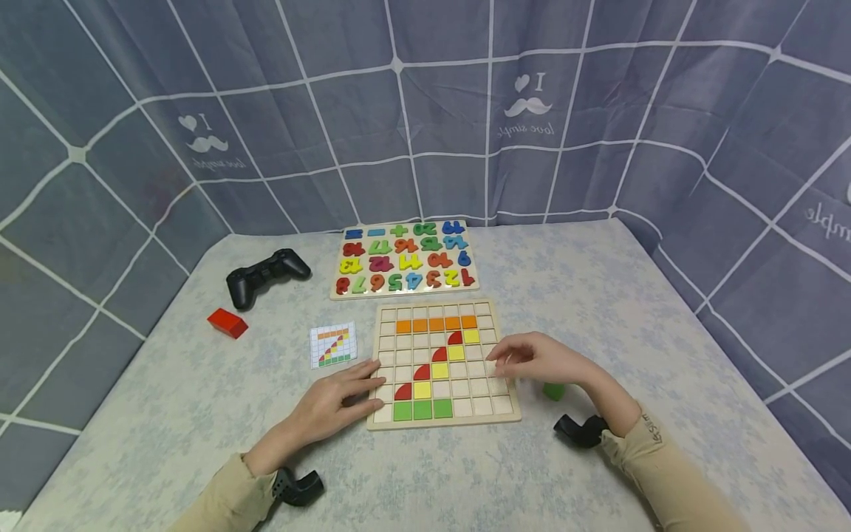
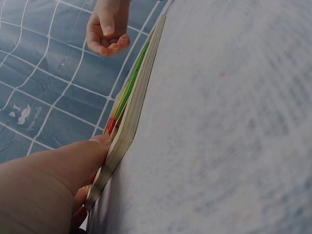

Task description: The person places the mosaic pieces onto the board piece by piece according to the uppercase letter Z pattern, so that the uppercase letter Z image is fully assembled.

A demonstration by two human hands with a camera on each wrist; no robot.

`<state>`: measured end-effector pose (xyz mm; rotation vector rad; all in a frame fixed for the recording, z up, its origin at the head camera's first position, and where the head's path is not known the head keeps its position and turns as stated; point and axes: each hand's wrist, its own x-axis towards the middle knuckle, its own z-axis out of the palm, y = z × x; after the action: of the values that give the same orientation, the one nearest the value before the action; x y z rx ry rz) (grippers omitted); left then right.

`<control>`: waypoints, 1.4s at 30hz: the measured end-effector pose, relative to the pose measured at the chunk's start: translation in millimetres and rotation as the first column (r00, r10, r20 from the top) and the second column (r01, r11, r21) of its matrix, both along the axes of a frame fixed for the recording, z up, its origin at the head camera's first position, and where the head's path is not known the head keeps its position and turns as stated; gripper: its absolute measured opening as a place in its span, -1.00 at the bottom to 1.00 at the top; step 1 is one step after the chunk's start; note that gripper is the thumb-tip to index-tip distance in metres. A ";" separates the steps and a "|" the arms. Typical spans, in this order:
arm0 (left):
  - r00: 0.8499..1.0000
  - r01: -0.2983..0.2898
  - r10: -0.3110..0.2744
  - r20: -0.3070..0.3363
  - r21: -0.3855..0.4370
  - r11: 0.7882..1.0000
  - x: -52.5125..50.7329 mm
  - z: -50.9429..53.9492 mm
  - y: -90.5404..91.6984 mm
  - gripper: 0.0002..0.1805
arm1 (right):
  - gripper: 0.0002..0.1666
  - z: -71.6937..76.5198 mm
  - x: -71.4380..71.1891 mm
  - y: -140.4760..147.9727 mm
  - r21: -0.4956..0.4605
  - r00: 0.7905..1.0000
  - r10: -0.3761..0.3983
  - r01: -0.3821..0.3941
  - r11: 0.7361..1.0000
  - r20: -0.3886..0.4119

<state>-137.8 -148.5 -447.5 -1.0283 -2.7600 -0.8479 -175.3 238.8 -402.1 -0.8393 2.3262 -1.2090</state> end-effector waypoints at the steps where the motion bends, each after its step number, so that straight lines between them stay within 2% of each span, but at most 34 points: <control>1: 1.000 0.000 0.000 0.000 0.000 1.000 0.0 0.0 0.0 -0.52 | -0.67 0.9 -0.5 4.6 -0.003 1.000 -0.006 0.006 1.000 0.002; 7: 1.000 0.000 0.000 0.000 0.003 1.000 -0.2 -0.2 -0.1 -0.53 | -0.61 -0.6 -3.8 31.1 -0.039 1.000 -0.017 0.018 0.999 0.023; 15: 1.000 -0.003 0.003 0.003 0.002 1.000 0.6 -1.3 -0.5 -0.53 | -0.56 -8.5 -10.7 52.3 -0.033 0.997 -0.020 0.022 0.999 0.069; 30: 1.000 -0.002 0.002 -0.012 0.003 1.000 -0.2 -2.4 -0.9 -0.53 | -0.52 -10.6 -11.6 79.0 -0.049 0.991 0.041 -0.035 0.998 0.128; 35: 1.000 -0.004 0.004 -0.007 0.002 1.000 -0.1 -1.8 -0.6 -0.52 | -0.53 -11.6 -11.9 83.3 -0.068 0.987 0.080 -0.071 0.995 0.137; 42: 1.000 0.000 0.000 -0.007 -0.006 1.000 -0.2 -0.5 0.2 -0.51 | -0.52 -11.8 -11.1 85.0 -0.056 0.982 0.092 -0.084 0.995 0.164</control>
<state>-138.0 -148.3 -448.0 -1.0297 -2.7589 -0.8342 -186.4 323.8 -413.9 -0.8155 2.1126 -1.2523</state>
